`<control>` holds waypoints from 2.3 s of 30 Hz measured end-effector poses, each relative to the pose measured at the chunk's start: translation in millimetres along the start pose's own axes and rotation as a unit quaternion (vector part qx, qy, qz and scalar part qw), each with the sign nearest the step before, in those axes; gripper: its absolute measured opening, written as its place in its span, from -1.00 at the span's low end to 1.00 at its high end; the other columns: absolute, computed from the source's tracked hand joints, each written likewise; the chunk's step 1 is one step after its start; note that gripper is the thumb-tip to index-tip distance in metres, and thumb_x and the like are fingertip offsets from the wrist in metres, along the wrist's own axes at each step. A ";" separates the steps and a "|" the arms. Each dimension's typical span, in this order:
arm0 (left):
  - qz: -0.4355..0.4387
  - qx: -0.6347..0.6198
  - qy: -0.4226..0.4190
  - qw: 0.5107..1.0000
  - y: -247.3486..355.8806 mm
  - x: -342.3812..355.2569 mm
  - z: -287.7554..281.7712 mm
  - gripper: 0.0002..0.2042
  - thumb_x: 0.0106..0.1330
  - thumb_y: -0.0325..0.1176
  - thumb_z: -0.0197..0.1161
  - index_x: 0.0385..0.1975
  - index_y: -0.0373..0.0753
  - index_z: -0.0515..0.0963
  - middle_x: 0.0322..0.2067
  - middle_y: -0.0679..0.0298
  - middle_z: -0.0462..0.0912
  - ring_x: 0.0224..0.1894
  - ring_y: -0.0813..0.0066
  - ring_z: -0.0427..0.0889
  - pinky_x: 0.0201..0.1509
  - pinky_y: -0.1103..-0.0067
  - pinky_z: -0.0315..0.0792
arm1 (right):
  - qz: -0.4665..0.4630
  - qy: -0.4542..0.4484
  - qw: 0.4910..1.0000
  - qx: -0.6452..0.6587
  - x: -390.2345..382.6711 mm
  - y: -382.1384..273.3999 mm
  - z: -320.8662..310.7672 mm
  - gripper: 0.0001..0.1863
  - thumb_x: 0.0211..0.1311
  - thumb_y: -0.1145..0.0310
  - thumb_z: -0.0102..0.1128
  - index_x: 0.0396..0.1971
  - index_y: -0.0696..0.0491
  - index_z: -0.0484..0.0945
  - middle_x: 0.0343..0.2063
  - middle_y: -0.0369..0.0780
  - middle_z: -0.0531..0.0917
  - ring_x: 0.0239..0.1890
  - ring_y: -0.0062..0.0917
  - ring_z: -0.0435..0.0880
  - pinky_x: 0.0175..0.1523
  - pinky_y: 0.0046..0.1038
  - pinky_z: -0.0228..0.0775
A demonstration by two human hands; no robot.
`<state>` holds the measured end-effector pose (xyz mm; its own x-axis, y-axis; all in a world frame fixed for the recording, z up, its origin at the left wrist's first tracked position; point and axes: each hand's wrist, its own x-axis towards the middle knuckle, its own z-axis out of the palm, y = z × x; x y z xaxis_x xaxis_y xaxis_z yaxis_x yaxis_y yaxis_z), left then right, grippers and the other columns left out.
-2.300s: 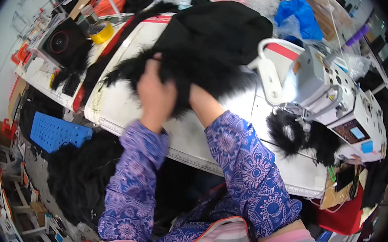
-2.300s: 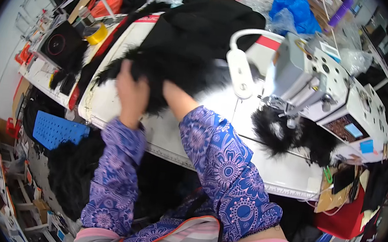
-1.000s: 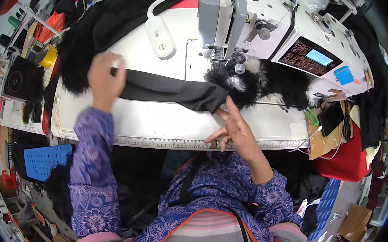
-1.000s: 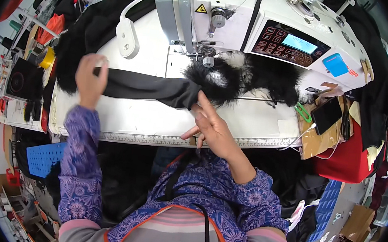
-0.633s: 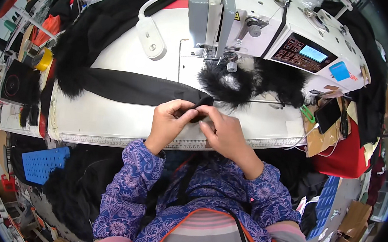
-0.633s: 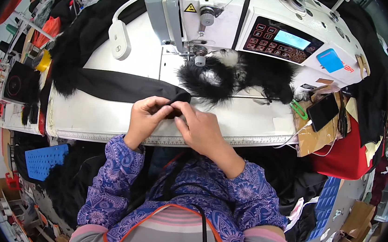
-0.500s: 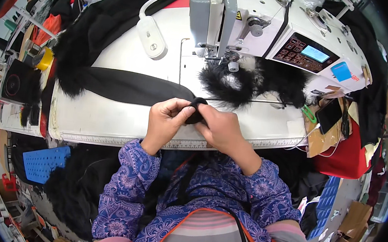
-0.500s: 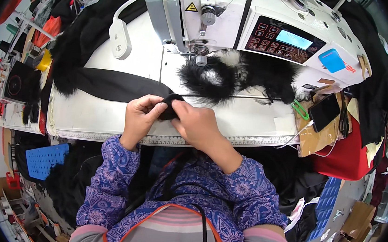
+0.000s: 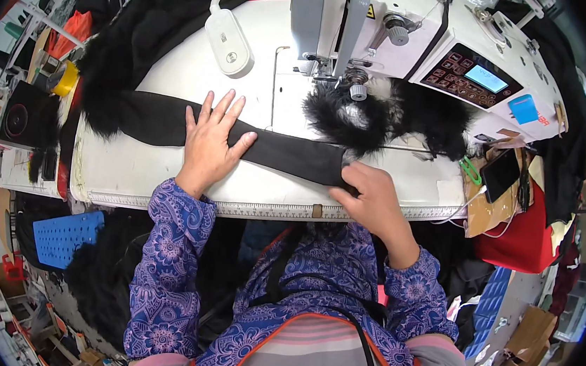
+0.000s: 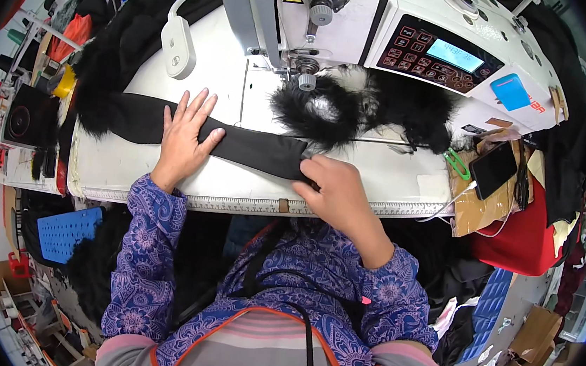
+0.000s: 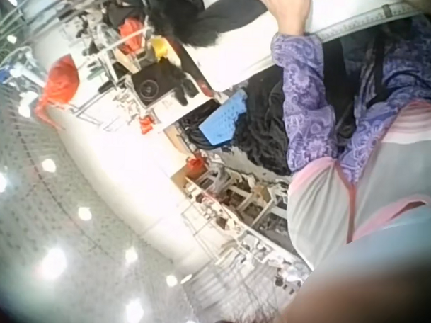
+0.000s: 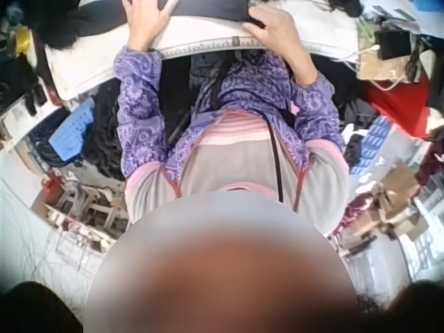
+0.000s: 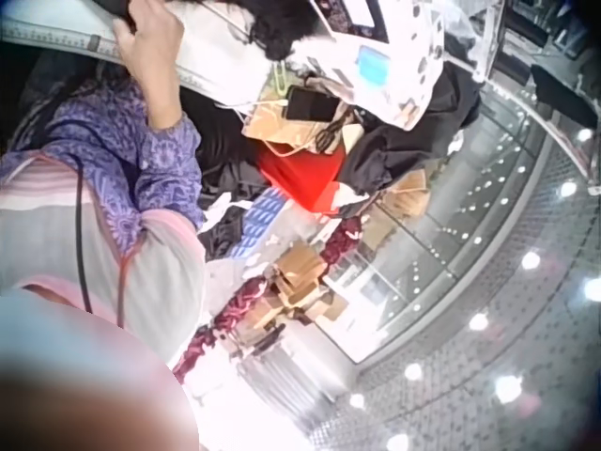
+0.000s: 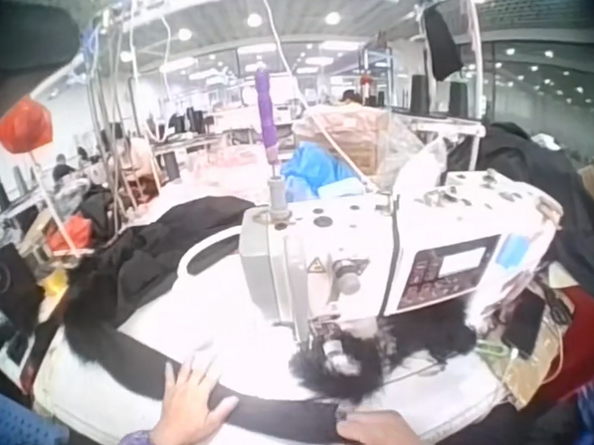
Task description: Operating an industrial sewing machine to attach faux fur trim to a black garment.
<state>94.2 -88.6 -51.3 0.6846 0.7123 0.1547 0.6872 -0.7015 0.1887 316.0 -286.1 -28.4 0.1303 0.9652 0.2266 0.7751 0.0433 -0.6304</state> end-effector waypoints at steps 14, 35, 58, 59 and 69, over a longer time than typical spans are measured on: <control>-0.019 -0.486 -0.081 0.870 89.8 -35.1 -20.2 -0.58 0.03 -0.45 0.47 -0.12 -0.36 0.47 -0.41 0.25 0.63 -0.39 0.63 0.59 -0.35 0.66 0.48 | -0.159 0.048 0.986 0.021 -3.9 -25.4 26.0 -0.74 -0.07 0.47 0.28 -0.29 0.08 0.53 -0.11 -0.20 0.62 -0.36 -0.36 0.65 -0.29 -0.38 0.49; -0.202 -0.809 -0.021 0.552 55.0 -58.4 -20.4 -0.80 0.37 -0.51 0.09 -0.06 -0.37 0.46 -0.22 0.18 0.64 -0.30 0.45 0.69 -0.34 0.55 0.67 | 0.102 0.146 0.981 -0.082 31.1 30.8 -14.2 -0.85 0.12 0.42 0.24 -0.33 0.11 0.51 -0.32 -0.20 0.60 -0.25 -0.41 0.61 -0.16 -0.42 0.44; -0.029 -0.711 -0.019 0.702 84.7 -65.6 -7.8 -0.35 0.23 -0.20 0.33 0.23 -0.37 0.23 0.10 0.10 0.44 0.13 0.35 0.48 0.25 0.47 0.34 | 0.176 0.059 0.829 0.528 -10.6 -38.0 21.6 -0.57 0.29 0.60 0.06 0.16 0.22 0.31 -0.26 -0.27 0.50 -0.29 -0.61 0.62 -0.32 -0.63 0.53; -0.029 -0.711 -0.018 0.702 87.0 -68.3 -9.9 -0.35 0.23 -0.20 0.33 0.23 -0.37 0.23 0.10 0.10 0.44 0.13 0.35 0.48 0.25 0.47 0.34 | 0.176 0.058 0.829 0.528 -9.9 -33.3 26.8 -0.57 0.29 0.60 0.06 0.16 0.22 0.31 -0.26 -0.27 0.50 -0.29 -0.61 0.62 -0.32 -0.63 0.53; -0.220 -0.896 -0.037 0.383 84.4 -61.9 -20.5 -0.64 0.41 -0.31 0.03 0.14 -0.33 0.36 0.02 0.11 0.52 -0.03 0.33 0.58 0.12 0.46 0.47 | 0.210 0.014 0.860 0.464 3.1 -38.2 34.8 -0.77 0.38 0.50 -0.02 -0.02 0.20 0.40 -0.25 -0.29 0.55 -0.33 -0.68 0.59 -0.36 -0.64 0.53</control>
<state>104.8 -191.5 -25.0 0.6484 0.7039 -0.2902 -0.4863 0.6761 0.5536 265.3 -275.7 -29.5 0.3037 0.9398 -0.1570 -0.1710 -0.1084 -0.9793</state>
